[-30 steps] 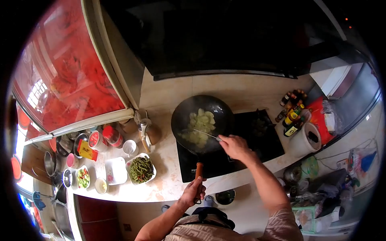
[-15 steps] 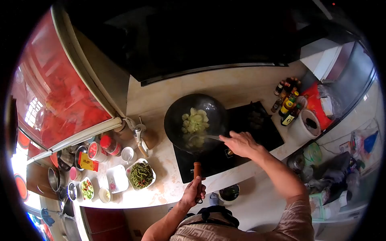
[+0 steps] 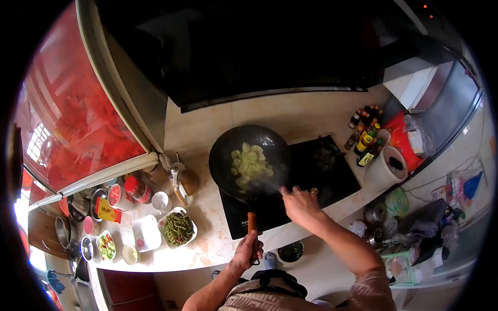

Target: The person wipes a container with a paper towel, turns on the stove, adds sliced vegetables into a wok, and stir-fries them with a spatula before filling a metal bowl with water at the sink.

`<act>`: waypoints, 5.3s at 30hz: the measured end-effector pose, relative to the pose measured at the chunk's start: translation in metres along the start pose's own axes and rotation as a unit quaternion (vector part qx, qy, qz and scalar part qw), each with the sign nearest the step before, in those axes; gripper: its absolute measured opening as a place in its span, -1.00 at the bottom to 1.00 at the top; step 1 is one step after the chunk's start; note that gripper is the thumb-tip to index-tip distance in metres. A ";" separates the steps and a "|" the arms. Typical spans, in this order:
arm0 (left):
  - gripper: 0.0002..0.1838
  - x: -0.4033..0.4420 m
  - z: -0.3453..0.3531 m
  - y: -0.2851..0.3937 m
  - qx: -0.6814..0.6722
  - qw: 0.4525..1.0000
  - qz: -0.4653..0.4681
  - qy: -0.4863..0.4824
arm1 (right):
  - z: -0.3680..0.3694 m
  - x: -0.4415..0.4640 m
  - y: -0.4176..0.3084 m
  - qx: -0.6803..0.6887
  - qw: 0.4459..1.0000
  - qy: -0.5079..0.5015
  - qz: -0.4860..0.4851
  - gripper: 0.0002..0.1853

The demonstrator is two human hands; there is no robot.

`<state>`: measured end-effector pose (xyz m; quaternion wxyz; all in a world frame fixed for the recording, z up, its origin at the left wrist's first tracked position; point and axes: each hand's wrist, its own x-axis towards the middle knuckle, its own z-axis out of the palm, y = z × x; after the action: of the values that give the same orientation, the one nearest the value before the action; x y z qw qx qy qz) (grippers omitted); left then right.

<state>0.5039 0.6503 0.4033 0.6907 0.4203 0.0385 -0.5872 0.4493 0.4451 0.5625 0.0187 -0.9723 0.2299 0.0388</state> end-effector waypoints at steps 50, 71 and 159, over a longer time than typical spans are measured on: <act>-0.54 -0.005 0.001 0.004 -0.028 1.000 0.009 -0.002 | 0.010 0.142 0.042 0.147 0.984 -0.065 0.071 -0.64; -0.59 -0.012 0.010 0.009 -0.033 0.999 0.022 0.004 | 0.035 0.118 0.046 0.409 0.883 -0.171 0.154 -0.68; -0.53 -0.007 -0.004 0.000 -0.034 0.999 0.008 -0.030 | -0.051 0.083 0.045 -0.033 0.993 -0.020 0.109 -0.82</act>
<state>0.5038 0.6582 0.4042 0.7101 0.3791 0.0342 -0.5924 0.5064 0.3646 0.6056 -0.0130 -0.9405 0.3329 0.0673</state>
